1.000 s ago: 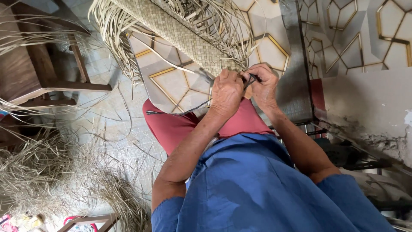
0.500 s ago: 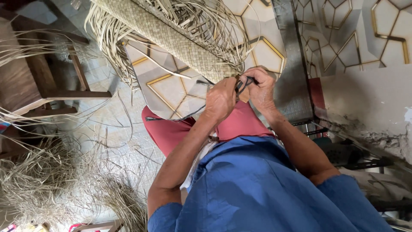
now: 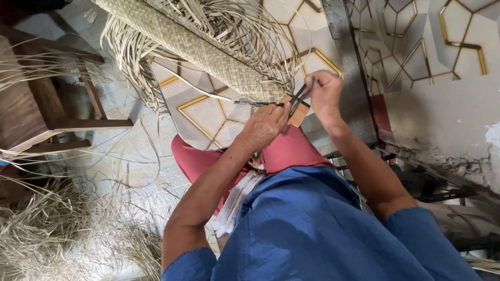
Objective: The person is weaving a mat using dried palm leaves. They align the leaves on a wooden frame, secure them with a black cord, and continue weaving the leaves into the mat structure.
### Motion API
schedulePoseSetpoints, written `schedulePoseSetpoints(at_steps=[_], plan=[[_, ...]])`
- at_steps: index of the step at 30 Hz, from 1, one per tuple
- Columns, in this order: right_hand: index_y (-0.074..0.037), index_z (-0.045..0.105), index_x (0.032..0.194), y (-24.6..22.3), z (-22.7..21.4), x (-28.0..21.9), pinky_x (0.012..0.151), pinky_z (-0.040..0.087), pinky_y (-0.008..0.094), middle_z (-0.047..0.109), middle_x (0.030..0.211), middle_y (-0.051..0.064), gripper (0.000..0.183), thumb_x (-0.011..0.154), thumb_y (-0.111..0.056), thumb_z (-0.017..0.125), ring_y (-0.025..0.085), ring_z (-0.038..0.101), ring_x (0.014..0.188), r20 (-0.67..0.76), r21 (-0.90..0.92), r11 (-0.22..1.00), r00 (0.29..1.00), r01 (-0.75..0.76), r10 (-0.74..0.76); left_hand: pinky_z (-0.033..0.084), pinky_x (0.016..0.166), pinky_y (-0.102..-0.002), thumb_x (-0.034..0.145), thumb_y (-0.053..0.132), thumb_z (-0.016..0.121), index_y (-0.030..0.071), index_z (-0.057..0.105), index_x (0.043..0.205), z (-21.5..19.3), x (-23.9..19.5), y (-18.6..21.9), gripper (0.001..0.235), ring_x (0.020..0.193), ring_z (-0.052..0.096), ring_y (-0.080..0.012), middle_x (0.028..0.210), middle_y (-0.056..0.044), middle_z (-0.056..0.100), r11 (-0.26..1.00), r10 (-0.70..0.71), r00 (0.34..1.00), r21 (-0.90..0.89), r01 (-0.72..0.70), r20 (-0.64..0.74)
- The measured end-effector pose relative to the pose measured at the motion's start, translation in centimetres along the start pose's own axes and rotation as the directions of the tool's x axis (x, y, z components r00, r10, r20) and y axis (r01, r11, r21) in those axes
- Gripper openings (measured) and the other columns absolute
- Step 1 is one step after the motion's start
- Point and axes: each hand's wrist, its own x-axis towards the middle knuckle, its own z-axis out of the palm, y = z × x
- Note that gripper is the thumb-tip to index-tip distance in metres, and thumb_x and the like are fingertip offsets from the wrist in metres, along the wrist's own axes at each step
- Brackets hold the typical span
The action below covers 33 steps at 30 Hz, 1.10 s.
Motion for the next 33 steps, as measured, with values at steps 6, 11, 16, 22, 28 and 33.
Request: schedulePoseSetpoints(at_steps=[6,11,16,22,28,33], plan=[[-0.019,0.053,0.06,1.6,-12.8,14.6,0.052,0.048,0.036,0.045,0.061,0.0,0.039,0.079,-0.042,0.028,0.02,0.044,0.053,-0.189,0.486,0.873,0.979,0.029,0.073,0.05,0.066,-0.037,0.095,-0.014,0.063,-0.011,0.048,0.139,-2.8,0.0,-0.1,0.047,0.079,0.054,-0.0246,0.1,-0.015,0.062,0.999,0.037,0.999,-0.013,-0.037,0.035],[-0.009,0.06,0.079,5.6,-27.7,21.6,0.044,0.043,0.041,0.057,0.067,0.007,0.043,0.119,-0.02,0.072,0.021,0.06,0.06,-0.158,-0.625,0.745,0.897,0.233,-0.413,0.048,0.063,-0.035,0.093,-0.015,0.062,-0.011,0.046,0.142,-1.9,-0.5,-0.2,0.051,0.076,0.052,-0.0223,0.091,-0.009,0.058,0.999,0.036,0.999,0.0,-0.036,0.032],[-0.006,0.066,0.098,-7.1,-16.9,8.7,0.078,0.052,0.042,0.066,0.107,0.014,0.035,0.109,-0.025,0.094,0.031,0.061,0.097,0.153,-0.923,0.17,0.736,0.345,-0.66,0.051,0.064,-0.034,0.092,-0.014,0.063,-0.01,0.047,0.142,-1.4,-0.4,0.0,0.052,0.076,0.054,-0.0215,0.09,-0.007,0.058,0.999,0.028,0.998,0.025,-0.029,0.048],[0.004,0.069,0.122,-7.3,-5.1,0.1,0.104,0.045,0.056,0.067,0.123,0.021,0.038,0.085,-0.002,0.074,0.043,0.061,0.12,0.763,0.014,0.474,0.297,0.88,-0.574,0.049,0.065,-0.04,0.1,0.0,0.051,-0.006,0.064,0.12,0.6,-0.8,-0.1,0.025,0.072,0.058,-0.0318,0.079,-0.014,0.055,0.999,0.042,0.997,-0.021,-0.043,-0.07],[0.001,0.076,0.111,-2.2,-5.5,3.1,0.076,0.054,0.044,0.069,0.082,0.014,0.015,0.099,-0.005,0.069,0.03,0.068,0.078,0.789,0.093,0.829,0.467,0.551,-0.399,0.049,0.065,-0.038,0.101,-0.001,0.049,-0.006,0.065,0.119,-1.1,0.1,-0.4,0.025,0.071,0.059,-0.0298,0.078,-0.013,0.056,0.997,0.082,0.988,0.018,-0.081,-0.127],[-0.003,0.075,0.108,1.1,-4.9,3.0,0.065,0.058,0.027,0.074,0.085,0.006,0.011,0.102,-0.01,0.068,0.01,0.069,0.073,0.75,0.066,0.997,0.662,-0.043,-0.02,0.052,0.065,-0.038,0.102,0.001,0.051,-0.007,0.066,0.121,-4.1,1.8,-1.0,0.026,0.07,0.061,-0.0284,0.077,-0.014,0.056,0.997,0.083,0.98,0.005,-0.083,-0.179]])
